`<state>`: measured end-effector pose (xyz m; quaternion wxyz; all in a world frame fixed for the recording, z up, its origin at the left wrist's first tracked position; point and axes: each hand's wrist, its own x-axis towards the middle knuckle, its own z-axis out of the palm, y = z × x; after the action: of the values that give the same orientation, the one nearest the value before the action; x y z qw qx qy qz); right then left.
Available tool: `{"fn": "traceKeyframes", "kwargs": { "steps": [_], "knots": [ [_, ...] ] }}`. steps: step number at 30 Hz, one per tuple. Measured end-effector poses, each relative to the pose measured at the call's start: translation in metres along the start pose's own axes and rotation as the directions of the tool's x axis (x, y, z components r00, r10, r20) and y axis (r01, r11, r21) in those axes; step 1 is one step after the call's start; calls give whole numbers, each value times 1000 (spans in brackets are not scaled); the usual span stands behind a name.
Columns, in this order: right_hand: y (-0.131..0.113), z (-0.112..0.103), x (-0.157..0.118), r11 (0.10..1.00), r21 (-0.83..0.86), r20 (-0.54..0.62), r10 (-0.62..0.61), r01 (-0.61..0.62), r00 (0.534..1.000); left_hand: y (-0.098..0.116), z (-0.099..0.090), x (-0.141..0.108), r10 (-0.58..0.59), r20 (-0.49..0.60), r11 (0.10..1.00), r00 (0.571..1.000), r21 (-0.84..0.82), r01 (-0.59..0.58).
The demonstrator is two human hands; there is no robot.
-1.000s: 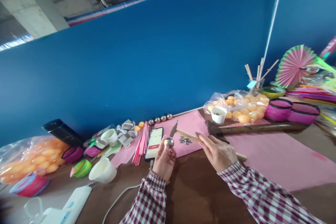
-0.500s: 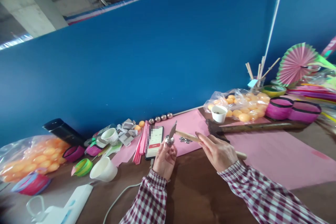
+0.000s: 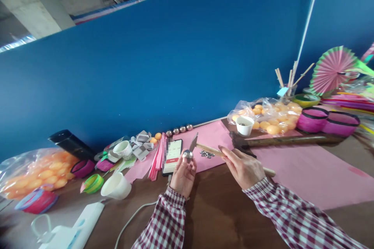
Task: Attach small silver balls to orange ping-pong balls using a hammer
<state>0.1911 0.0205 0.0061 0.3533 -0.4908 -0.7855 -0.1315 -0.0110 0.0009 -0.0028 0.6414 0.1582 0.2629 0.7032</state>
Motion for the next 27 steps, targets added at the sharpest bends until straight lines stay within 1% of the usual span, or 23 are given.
{"fn": "traceKeyframes", "kwargs": {
  "steps": [10, 15, 19, 24, 27],
  "knots": [
    [0, 0, 0, 1000, 5, 17, 28, -28, 999, 0, -1, 3, 6, -28, 1000, 1000, 20, -6],
    [0, 2, -1, 1000, -16, 41, -3, 4, 999, -1, -3, 2, 0, -33, 1000, 999, 19, 1],
    [-1, 1, -1, 1000, 16, -6, 25, -25, 1000, 0, -1, 1, 14, -31, 1000, 999, 1, -14],
    [-1, 1, -1, 1000, -1, 68, 12, -12, 998, -1, 0, 2, 0, -26, 1000, 1000, -13, 0],
    [-1, 1, -1, 999, 10, 28, 33, -33, 999, -1, -2, 2, -10, -41, 1000, 999, -25, 9]
  ]
}}
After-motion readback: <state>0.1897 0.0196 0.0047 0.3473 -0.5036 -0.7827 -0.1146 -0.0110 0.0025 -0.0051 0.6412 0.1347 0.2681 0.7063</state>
